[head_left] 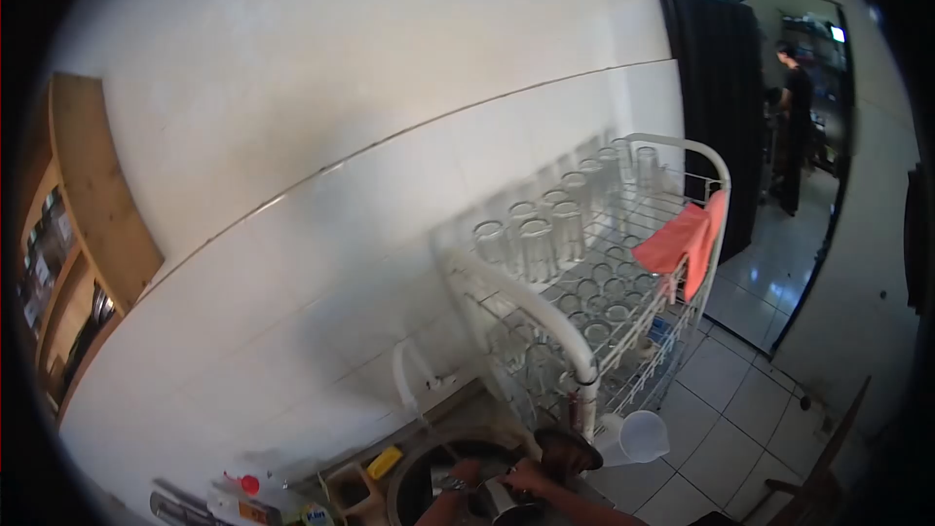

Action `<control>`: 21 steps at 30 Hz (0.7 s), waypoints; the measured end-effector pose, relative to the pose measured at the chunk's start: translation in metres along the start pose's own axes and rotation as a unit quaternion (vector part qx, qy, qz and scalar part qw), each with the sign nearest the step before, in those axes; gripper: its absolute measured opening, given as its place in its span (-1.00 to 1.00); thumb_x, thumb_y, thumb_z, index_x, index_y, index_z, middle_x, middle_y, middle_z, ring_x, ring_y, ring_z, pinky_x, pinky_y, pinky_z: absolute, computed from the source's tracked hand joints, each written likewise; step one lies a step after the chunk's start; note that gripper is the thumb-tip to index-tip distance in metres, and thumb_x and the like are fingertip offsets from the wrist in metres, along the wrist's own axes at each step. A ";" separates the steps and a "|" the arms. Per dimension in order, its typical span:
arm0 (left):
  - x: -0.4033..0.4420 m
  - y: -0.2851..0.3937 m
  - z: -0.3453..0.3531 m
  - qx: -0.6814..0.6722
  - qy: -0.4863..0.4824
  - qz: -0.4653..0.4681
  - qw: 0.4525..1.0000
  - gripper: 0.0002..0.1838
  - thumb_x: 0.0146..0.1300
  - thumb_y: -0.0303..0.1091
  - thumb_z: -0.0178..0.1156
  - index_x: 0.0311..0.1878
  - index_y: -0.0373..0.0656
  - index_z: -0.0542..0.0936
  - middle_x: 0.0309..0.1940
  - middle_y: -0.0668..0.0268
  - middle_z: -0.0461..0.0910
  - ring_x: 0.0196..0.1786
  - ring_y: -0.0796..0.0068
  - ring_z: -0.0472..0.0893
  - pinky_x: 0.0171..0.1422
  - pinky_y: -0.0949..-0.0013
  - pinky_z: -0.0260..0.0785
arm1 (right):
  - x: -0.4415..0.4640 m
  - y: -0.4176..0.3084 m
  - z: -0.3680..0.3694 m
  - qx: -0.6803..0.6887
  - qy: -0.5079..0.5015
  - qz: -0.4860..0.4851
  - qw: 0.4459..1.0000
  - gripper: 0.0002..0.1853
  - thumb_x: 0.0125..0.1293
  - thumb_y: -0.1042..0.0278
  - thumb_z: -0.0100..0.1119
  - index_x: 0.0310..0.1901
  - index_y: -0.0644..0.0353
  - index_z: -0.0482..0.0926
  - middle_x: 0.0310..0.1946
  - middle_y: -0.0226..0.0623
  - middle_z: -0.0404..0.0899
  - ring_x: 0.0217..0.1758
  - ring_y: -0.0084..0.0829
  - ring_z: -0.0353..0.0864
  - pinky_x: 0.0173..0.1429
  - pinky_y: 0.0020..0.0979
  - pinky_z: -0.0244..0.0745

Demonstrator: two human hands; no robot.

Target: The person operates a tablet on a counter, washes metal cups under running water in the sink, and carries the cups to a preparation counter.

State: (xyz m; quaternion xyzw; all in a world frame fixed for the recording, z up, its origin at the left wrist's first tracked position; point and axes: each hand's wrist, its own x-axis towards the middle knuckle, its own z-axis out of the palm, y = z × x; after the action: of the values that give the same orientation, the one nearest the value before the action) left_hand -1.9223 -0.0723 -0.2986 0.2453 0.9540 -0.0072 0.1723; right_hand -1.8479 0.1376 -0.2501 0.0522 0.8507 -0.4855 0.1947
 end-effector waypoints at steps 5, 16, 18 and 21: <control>-0.022 -0.018 -0.005 -0.085 0.116 -0.124 0.982 -0.72 0.12 -0.14 0.26 -0.29 -0.18 0.70 -0.28 0.00 0.70 -0.12 -0.08 0.68 -0.02 -0.02 0.51 | -0.017 -0.018 0.004 0.058 0.017 -0.011 0.998 -0.48 0.04 -0.11 0.37 -0.61 0.32 0.64 -0.67 -0.17 0.62 -0.61 -0.33 0.64 -0.44 -0.22 0.52; -0.116 -0.044 0.047 -0.644 0.245 -0.262 0.676 -0.64 -0.04 -0.55 0.26 -0.13 -0.23 0.41 -0.25 0.29 0.42 -0.24 0.44 0.37 -0.11 0.26 0.38 | -0.006 -0.093 0.035 -0.105 0.086 -0.127 0.983 -0.66 0.01 0.37 0.27 -0.18 0.40 0.58 0.00 0.19 0.51 -0.02 0.19 0.61 -0.02 0.02 0.60; -0.136 -0.008 0.017 -0.599 0.255 -0.243 0.719 -0.61 -0.03 -0.53 0.32 -0.13 -0.23 0.40 -0.25 0.29 0.42 -0.22 0.43 0.39 -0.08 0.25 0.39 | -0.027 -0.086 0.030 -0.137 0.152 -0.118 0.972 -0.61 0.07 0.33 0.27 -0.11 0.42 0.53 0.06 0.15 0.46 0.10 0.27 0.52 0.09 0.09 0.53; -0.158 0.016 0.012 -0.524 0.352 -0.209 0.747 -0.47 -0.12 -0.48 0.51 -0.10 -0.26 0.40 -0.23 0.22 0.48 -0.17 0.35 0.46 -0.06 0.25 0.42 | 0.001 -0.015 0.050 -0.221 0.173 -0.234 0.931 -0.77 0.03 0.40 0.29 -0.30 0.37 0.60 -0.11 0.14 0.56 -0.06 0.17 0.56 -0.09 0.04 0.49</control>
State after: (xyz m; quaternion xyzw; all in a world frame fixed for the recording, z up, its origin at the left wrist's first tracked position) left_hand -1.7812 -0.1327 -0.2558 -0.1036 0.8285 0.5445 -0.0802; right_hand -1.8393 0.0867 -0.2611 -0.1094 0.9451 -0.3003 -0.0680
